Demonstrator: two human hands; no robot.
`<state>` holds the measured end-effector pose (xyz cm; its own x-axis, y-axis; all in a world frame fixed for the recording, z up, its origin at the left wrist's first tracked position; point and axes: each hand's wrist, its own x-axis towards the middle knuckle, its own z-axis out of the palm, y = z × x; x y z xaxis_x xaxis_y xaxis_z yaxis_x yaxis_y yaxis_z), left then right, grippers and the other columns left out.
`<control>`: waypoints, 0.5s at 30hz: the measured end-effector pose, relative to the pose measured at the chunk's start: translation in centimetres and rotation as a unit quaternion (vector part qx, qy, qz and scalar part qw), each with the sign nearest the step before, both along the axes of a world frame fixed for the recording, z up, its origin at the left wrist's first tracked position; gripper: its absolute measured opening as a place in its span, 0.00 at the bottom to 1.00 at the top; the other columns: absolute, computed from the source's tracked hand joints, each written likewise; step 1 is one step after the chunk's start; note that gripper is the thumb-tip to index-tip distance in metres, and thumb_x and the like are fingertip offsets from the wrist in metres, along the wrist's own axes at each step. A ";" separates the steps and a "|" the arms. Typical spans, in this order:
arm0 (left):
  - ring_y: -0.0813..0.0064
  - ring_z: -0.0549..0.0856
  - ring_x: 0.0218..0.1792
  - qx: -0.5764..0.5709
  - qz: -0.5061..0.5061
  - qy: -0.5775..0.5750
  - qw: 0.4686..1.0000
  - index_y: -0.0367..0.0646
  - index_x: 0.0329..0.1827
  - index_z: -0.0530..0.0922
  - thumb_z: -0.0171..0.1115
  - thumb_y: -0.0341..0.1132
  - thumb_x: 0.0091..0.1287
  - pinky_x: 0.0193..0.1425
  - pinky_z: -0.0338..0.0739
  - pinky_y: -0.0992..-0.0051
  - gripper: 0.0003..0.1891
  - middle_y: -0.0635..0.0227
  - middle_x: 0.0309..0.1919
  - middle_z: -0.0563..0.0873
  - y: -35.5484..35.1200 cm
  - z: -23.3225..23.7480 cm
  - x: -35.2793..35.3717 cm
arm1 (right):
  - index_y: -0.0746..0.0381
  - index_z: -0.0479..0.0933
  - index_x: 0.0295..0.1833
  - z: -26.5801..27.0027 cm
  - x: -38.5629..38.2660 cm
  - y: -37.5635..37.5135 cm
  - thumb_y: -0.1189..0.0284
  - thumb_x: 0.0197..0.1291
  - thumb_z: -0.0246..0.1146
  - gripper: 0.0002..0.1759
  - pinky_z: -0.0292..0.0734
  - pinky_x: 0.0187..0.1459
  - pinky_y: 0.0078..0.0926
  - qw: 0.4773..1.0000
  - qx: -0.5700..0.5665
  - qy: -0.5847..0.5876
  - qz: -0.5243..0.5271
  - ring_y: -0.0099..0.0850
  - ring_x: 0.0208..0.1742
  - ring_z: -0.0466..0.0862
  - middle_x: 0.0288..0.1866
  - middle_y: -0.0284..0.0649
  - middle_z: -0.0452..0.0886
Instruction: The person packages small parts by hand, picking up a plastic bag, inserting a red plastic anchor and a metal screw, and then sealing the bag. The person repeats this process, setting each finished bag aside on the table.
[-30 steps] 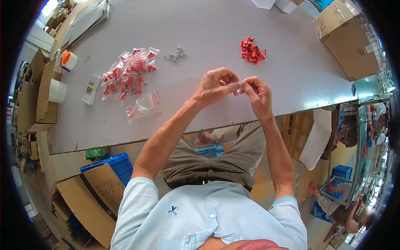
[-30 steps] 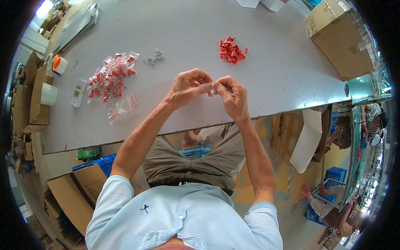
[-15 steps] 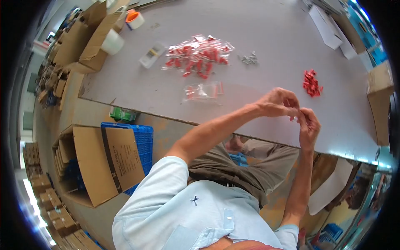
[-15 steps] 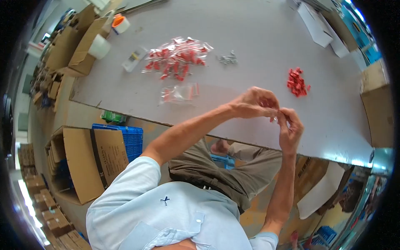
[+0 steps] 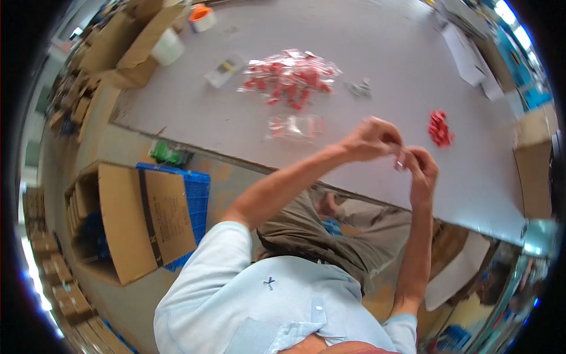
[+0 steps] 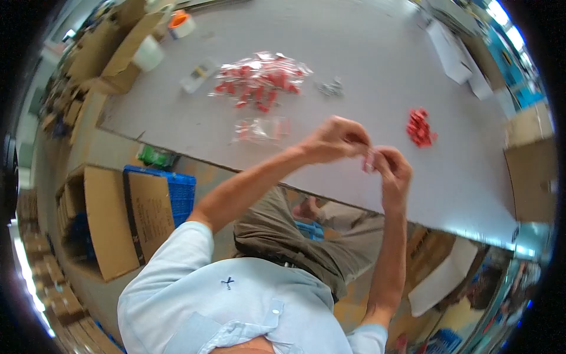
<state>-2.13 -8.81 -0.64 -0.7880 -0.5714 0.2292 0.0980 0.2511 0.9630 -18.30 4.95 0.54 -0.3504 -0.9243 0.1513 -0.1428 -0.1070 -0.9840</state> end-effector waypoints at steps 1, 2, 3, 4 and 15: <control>0.79 0.88 0.37 0.036 0.007 0.005 0.999 0.33 0.44 0.89 0.71 0.27 0.66 0.44 0.84 0.75 0.07 0.64 0.36 0.91 0.1 0.3 0.7 | 0.67 0.85 0.48 0.4 0.4 -0.4 0.76 0.74 0.66 0.05 0.77 0.42 0.20 1.000 0.000 0.002 0.006 0.19 0.37 0.81 0.37 0.33 0.85; 0.79 0.87 0.37 0.070 0.017 0.008 0.997 0.32 0.45 0.88 0.71 0.27 0.67 0.43 0.84 0.76 0.08 0.64 0.35 0.91 0.1 0.9 1.5 | 0.68 0.85 0.48 0.4 0.5 -0.8 0.77 0.73 0.66 0.05 0.77 0.42 0.20 1.000 -0.005 -0.010 0.019 0.20 0.37 0.81 0.37 0.34 0.86; 0.79 0.87 0.36 0.087 0.018 0.008 0.996 0.32 0.45 0.88 0.71 0.27 0.67 0.43 0.84 0.77 0.08 0.65 0.36 0.91 0.1 1.4 2.3 | 0.68 0.85 0.49 0.4 0.7 -1.1 0.77 0.73 0.66 0.05 0.78 0.42 0.20 0.999 -0.012 -0.025 0.035 0.20 0.37 0.81 0.37 0.34 0.86; 0.79 0.87 0.36 0.104 0.020 0.007 0.994 0.32 0.45 0.88 0.71 0.26 0.68 0.42 0.84 0.77 0.07 0.65 0.36 0.91 0.2 1.6 2.8 | 0.68 0.85 0.49 0.4 0.9 -1.3 0.77 0.73 0.66 0.05 0.78 0.42 0.20 0.999 -0.009 -0.021 0.022 0.20 0.37 0.81 0.37 0.34 0.86; 0.81 0.88 0.39 0.027 0.038 0.013 0.999 0.36 0.45 0.89 0.72 0.26 0.66 0.46 0.84 0.77 0.06 0.67 0.35 0.91 0.7 1.0 3.7 | 0.67 0.85 0.48 1.0 1.7 -1.2 0.73 0.74 0.68 0.07 0.81 0.40 0.21 0.990 -0.012 0.129 0.059 0.19 0.36 0.83 0.36 0.34 0.86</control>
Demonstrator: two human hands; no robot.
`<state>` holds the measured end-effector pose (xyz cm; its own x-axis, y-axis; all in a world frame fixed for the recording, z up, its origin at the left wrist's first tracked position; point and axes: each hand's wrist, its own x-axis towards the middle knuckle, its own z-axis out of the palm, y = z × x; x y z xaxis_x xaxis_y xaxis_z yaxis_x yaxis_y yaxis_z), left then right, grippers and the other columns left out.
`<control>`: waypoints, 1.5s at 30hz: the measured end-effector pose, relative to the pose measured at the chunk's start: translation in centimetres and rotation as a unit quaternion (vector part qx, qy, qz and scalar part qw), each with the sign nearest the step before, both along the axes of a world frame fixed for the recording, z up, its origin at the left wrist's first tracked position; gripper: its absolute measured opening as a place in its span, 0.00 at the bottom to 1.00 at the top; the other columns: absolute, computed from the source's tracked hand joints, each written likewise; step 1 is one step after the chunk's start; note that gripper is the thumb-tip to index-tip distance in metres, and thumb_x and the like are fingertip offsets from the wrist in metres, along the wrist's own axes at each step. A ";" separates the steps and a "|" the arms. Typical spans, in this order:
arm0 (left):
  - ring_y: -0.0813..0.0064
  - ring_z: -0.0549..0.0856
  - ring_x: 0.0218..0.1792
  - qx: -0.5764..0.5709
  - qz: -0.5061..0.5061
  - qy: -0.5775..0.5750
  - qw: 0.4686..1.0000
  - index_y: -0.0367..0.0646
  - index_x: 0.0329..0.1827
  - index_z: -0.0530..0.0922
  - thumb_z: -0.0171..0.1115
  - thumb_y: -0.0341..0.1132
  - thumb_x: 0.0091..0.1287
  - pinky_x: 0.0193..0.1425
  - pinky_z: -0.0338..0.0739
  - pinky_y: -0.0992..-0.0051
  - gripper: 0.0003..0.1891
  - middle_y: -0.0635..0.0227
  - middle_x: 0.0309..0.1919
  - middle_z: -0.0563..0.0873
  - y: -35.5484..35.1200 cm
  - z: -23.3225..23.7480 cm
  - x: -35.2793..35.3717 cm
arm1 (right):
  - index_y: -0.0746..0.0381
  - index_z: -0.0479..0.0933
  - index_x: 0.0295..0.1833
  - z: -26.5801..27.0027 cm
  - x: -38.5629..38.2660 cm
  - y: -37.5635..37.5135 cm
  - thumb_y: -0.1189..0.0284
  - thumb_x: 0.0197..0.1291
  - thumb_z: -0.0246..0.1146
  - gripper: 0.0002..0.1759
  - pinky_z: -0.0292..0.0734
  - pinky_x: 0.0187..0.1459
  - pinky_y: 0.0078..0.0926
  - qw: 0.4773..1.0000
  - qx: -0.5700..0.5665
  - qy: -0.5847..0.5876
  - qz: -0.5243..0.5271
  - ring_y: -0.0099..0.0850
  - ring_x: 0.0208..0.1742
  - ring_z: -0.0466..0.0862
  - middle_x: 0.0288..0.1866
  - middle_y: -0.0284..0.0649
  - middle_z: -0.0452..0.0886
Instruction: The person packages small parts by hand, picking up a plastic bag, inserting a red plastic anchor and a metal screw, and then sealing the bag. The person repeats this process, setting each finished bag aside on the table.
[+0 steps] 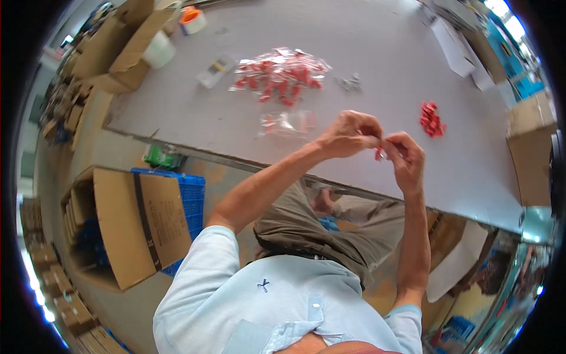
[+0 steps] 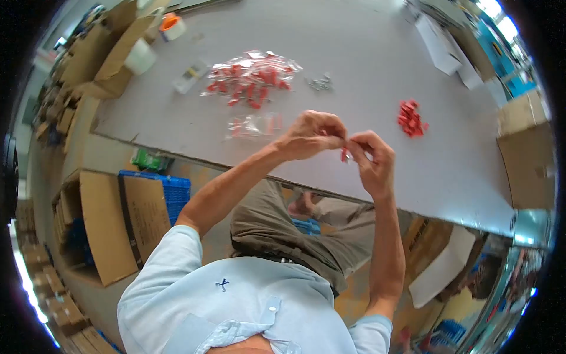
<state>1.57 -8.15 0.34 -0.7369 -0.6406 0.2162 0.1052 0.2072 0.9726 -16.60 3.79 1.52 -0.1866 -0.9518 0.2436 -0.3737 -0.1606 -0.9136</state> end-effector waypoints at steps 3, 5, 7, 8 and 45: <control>0.82 0.88 0.39 -0.043 0.035 -0.022 0.998 0.36 0.42 0.89 0.73 0.26 0.66 0.46 0.84 0.78 0.04 0.68 0.35 0.92 -0.4 2.3 2.1 | 0.66 0.85 0.50 0.5 1.5 -0.2 0.71 0.76 0.67 0.09 0.81 0.39 0.20 0.994 0.021 -0.103 -0.001 0.19 0.36 0.83 0.36 0.34 0.86; 0.82 0.88 0.38 -0.071 0.078 -0.022 0.994 0.36 0.42 0.89 0.72 0.26 0.67 0.45 0.84 0.78 0.04 0.68 0.35 0.92 -2.0 3.4 4.6 | 0.66 0.85 0.51 0.9 2.5 -0.3 0.69 0.76 0.67 0.10 0.81 0.39 0.20 0.993 0.014 -0.114 0.013 0.19 0.36 0.83 0.37 0.34 0.86; 0.81 0.88 0.36 -0.114 0.135 0.001 0.984 0.36 0.42 0.89 0.71 0.25 0.68 0.43 0.84 0.78 0.04 0.68 0.35 0.92 -4.9 3.7 7.6 | 0.66 0.85 0.51 0.5 2.7 -0.2 0.68 0.76 0.67 0.11 0.82 0.39 0.20 0.992 0.008 -0.123 0.018 0.19 0.37 0.83 0.37 0.34 0.86; 0.81 0.88 0.35 -0.130 0.157 0.022 0.979 0.37 0.43 0.89 0.69 0.24 0.69 0.42 0.84 0.79 0.04 0.68 0.34 0.92 -6.6 3.4 9.3 | 0.66 0.85 0.53 -0.5 2.3 -0.1 0.69 0.76 0.67 0.11 0.82 0.39 0.20 0.995 0.023 -0.101 0.016 0.19 0.37 0.83 0.37 0.34 0.86; 0.57 0.83 0.63 -0.440 0.203 -0.193 0.853 0.43 0.52 0.87 0.70 0.34 0.71 0.70 0.74 0.53 0.10 0.63 0.55 0.87 -0.5 -3.0 14.9 | 0.62 0.86 0.50 -0.5 8.4 -9.8 0.73 0.63 0.73 0.11 0.84 0.60 0.38 0.904 -0.086 0.378 0.183 0.39 0.58 0.84 0.54 0.40 0.85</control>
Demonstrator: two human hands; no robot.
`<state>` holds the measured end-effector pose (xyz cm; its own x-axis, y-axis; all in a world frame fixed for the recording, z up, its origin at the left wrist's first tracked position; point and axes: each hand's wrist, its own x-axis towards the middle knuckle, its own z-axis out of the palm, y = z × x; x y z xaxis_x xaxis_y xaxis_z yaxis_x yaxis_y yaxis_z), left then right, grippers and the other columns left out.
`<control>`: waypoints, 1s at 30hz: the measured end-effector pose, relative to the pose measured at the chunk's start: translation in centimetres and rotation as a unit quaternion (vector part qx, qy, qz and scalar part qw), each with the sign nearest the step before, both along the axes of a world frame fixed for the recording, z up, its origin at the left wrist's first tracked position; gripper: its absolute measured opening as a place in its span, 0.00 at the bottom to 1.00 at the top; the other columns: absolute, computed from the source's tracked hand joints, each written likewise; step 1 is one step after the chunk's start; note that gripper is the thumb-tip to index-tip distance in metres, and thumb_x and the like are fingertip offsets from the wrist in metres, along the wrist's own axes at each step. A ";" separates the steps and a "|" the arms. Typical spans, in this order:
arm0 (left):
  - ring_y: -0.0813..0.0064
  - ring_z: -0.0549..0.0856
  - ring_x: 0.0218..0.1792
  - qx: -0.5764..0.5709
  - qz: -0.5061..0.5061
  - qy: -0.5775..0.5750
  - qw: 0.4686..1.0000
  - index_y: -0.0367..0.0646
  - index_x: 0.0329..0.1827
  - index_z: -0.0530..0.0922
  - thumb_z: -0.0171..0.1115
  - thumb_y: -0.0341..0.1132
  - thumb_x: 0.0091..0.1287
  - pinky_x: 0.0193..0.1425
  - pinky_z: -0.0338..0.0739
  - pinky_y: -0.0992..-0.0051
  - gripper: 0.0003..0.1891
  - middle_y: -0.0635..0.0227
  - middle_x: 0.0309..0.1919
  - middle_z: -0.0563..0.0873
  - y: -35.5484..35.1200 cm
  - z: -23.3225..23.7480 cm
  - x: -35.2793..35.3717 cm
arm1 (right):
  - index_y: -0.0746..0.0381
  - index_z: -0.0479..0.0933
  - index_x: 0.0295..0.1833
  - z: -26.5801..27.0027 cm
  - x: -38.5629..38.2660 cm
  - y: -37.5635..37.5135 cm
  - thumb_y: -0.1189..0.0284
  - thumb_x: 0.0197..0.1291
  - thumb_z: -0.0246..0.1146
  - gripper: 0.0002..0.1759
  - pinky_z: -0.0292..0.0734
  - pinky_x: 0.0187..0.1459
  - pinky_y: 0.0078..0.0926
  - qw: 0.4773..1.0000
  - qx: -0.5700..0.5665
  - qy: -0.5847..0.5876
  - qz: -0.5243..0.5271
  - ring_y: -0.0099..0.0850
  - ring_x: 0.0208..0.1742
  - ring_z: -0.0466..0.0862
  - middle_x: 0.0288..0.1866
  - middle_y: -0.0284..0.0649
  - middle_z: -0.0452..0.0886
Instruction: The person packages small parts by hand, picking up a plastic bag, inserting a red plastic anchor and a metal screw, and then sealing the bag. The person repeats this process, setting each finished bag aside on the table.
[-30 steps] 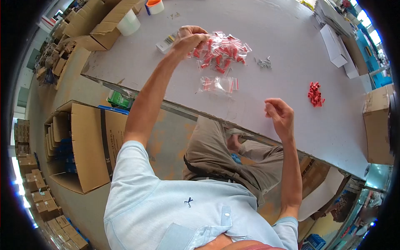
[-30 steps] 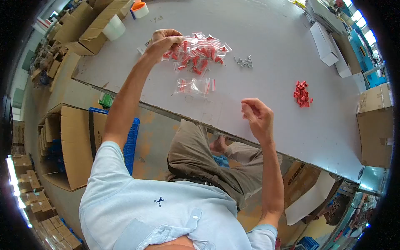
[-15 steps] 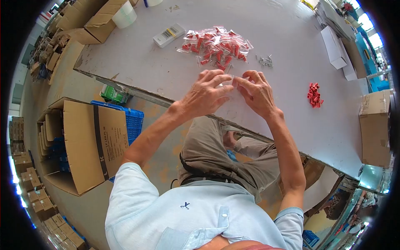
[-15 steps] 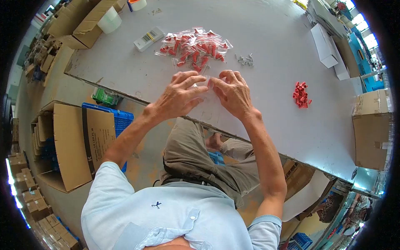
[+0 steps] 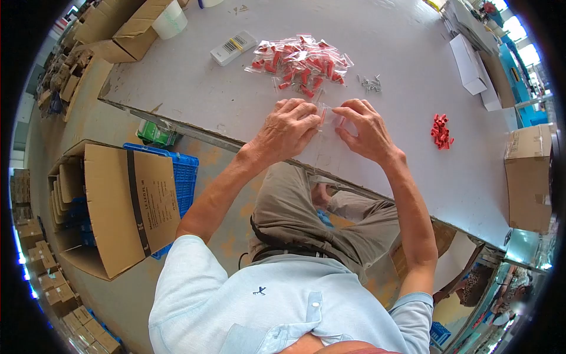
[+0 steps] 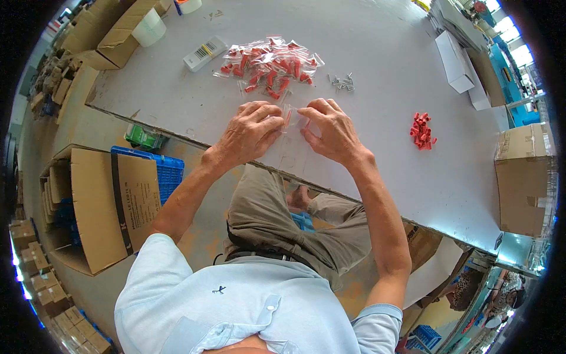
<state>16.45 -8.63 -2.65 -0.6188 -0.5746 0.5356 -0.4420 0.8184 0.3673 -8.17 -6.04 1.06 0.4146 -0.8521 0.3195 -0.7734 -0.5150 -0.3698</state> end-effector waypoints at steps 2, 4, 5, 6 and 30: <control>0.57 0.83 0.62 -0.002 0.004 0.003 1.000 0.43 0.52 0.87 0.70 0.34 0.70 0.70 0.74 0.53 0.10 0.63 0.55 0.87 0.0 0.0 -0.1 | 0.62 0.86 0.50 0.3 -0.2 -0.2 0.74 0.64 0.72 0.10 0.84 0.60 0.37 1.000 0.013 0.002 0.006 0.39 0.58 0.84 0.53 0.40 0.85; 0.56 0.83 0.63 -0.009 0.019 0.001 1.000 0.43 0.52 0.87 0.71 0.34 0.70 0.71 0.74 0.52 0.10 0.62 0.56 0.88 0.0 -0.2 -0.2 | 0.60 0.86 0.52 -0.1 -0.9 -0.8 0.76 0.64 0.71 0.11 0.85 0.60 0.36 0.997 0.038 0.024 0.062 0.38 0.58 0.84 0.53 0.40 0.84; 0.56 0.83 0.63 -0.010 0.017 0.001 1.000 0.43 0.52 0.87 0.71 0.34 0.70 0.71 0.74 0.52 0.10 0.62 0.56 0.88 0.0 -0.2 -0.2 | 0.60 0.86 0.52 -0.2 -1.0 -0.9 0.76 0.64 0.71 0.11 0.85 0.60 0.36 0.997 0.037 0.024 0.060 0.38 0.58 0.84 0.53 0.40 0.84; 0.56 0.83 0.63 -0.009 0.020 -0.001 1.000 0.43 0.52 0.87 0.71 0.34 0.70 0.72 0.74 0.52 0.10 0.62 0.56 0.88 0.0 -0.1 -0.2 | 0.59 0.86 0.53 -0.2 -1.0 -1.0 0.77 0.65 0.71 0.11 0.85 0.59 0.36 0.997 0.046 0.031 0.059 0.38 0.57 0.84 0.53 0.39 0.84; 0.69 0.87 0.45 0.163 -0.020 0.221 0.961 0.42 0.49 0.87 0.77 0.33 0.66 0.51 0.82 0.65 0.11 0.65 0.43 0.90 5.6 3.8 -13.1 | 0.60 0.81 0.47 -1.9 -3.4 9.1 0.71 0.74 0.69 0.04 0.87 0.41 0.21 0.609 0.162 -0.754 -0.185 0.21 0.41 0.87 0.42 0.36 0.88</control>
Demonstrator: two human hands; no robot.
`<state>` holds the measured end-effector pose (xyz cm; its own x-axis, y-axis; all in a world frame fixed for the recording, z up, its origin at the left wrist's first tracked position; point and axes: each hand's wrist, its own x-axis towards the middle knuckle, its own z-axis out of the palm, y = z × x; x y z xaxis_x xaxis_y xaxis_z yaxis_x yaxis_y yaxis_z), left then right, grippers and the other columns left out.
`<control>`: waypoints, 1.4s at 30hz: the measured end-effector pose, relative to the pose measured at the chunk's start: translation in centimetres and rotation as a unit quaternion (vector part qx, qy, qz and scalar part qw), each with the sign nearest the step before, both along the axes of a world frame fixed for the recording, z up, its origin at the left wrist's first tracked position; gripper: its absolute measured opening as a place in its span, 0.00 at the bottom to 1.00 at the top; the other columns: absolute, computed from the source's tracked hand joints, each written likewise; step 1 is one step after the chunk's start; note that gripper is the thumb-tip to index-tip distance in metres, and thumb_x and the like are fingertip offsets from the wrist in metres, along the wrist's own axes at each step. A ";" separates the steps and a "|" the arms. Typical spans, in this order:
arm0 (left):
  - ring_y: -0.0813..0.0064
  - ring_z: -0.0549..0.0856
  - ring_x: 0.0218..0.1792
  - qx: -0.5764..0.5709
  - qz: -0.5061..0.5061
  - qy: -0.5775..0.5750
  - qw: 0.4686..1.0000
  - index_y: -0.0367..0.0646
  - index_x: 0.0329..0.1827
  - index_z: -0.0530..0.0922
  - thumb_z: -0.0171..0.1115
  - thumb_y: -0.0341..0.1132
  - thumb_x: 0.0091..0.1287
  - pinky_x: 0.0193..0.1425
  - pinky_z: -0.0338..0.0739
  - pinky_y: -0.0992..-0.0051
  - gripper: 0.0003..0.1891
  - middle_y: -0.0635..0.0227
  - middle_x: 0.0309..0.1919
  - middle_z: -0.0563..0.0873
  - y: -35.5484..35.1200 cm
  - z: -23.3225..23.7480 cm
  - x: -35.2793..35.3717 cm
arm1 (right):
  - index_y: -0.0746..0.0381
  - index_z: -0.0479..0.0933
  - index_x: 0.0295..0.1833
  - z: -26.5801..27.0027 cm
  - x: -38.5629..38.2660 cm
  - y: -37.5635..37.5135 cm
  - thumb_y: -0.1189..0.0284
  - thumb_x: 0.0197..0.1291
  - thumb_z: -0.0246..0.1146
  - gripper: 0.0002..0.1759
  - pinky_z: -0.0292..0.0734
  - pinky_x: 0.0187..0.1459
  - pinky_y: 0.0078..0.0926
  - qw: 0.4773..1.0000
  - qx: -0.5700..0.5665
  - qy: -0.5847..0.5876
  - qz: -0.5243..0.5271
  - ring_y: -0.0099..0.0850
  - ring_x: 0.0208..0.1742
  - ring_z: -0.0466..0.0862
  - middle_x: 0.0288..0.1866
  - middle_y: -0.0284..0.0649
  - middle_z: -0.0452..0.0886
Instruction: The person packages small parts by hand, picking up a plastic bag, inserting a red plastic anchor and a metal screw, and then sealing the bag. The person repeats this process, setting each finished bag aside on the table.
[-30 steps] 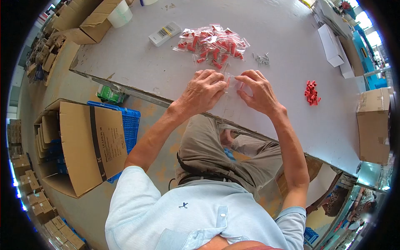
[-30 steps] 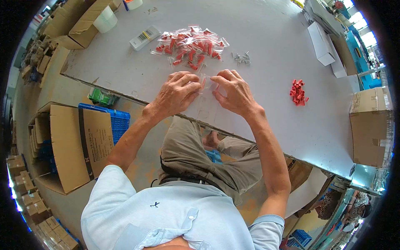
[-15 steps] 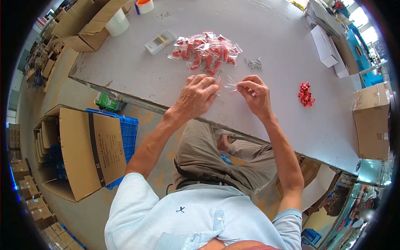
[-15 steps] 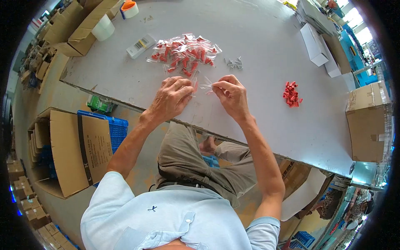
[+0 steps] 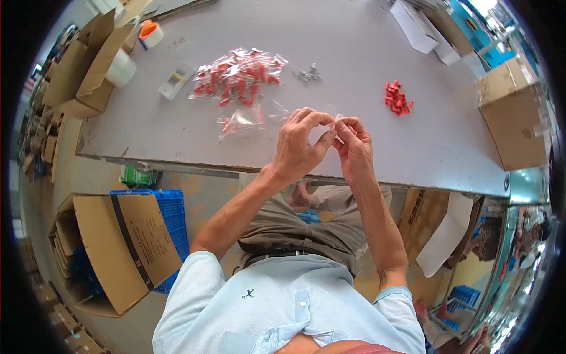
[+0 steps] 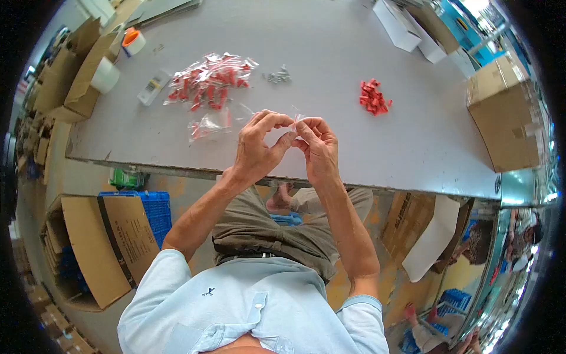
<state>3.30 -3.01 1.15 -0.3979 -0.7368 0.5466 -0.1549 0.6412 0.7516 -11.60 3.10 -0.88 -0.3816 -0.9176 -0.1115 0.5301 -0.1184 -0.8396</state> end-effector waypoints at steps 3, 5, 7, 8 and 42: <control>0.71 0.87 0.43 0.149 -0.044 0.011 0.988 0.39 0.48 0.87 0.75 0.34 0.67 0.48 0.81 0.67 0.11 0.65 0.41 0.89 1.2 0.8 -2.2 | 0.61 0.82 0.48 -0.1 -1.1 1.5 0.72 0.73 0.69 0.05 0.86 0.44 0.22 0.998 -0.034 0.052 -0.028 0.21 0.43 0.86 0.43 0.35 0.87; 0.75 0.86 0.41 0.217 -0.084 0.041 0.972 0.39 0.48 0.88 0.75 0.35 0.68 0.46 0.81 0.71 0.11 0.66 0.41 0.90 1.2 0.2 -3.1 | 0.62 0.83 0.48 -0.9 -2.1 2.1 0.73 0.73 0.70 0.05 0.85 0.45 0.23 0.996 -0.038 0.071 -0.040 0.21 0.42 0.86 0.42 0.35 0.87; 0.78 0.86 0.39 0.285 -0.116 0.070 0.949 0.38 0.48 0.88 0.76 0.35 0.68 0.44 0.81 0.74 0.11 0.67 0.40 0.90 0.8 -0.8 -3.8 | 0.63 0.83 0.48 -1.0 -2.6 2.5 0.73 0.72 0.70 0.06 0.84 0.45 0.23 0.994 -0.041 0.091 -0.045 0.22 0.42 0.85 0.42 0.35 0.87; 0.80 0.86 0.38 0.332 -0.135 0.105 0.928 0.38 0.47 0.88 0.75 0.35 0.69 0.44 0.81 0.76 0.10 0.68 0.39 0.90 0.5 -1.3 -4.0 | 0.64 0.84 0.48 -0.9 -2.8 2.8 0.74 0.72 0.71 0.06 0.84 0.45 0.23 0.991 -0.038 0.124 -0.039 0.22 0.41 0.85 0.41 0.36 0.87; 0.84 0.84 0.31 0.367 -0.217 -0.008 0.905 0.36 0.42 0.89 0.74 0.29 0.69 0.36 0.81 0.79 0.05 0.70 0.31 0.89 -4.3 -2.6 -4.9 | 0.65 0.86 0.46 0.6 -6.2 1.3 0.71 0.69 0.74 0.08 0.80 0.38 0.20 0.928 0.067 0.364 -0.033 0.18 0.35 0.83 0.36 0.33 0.88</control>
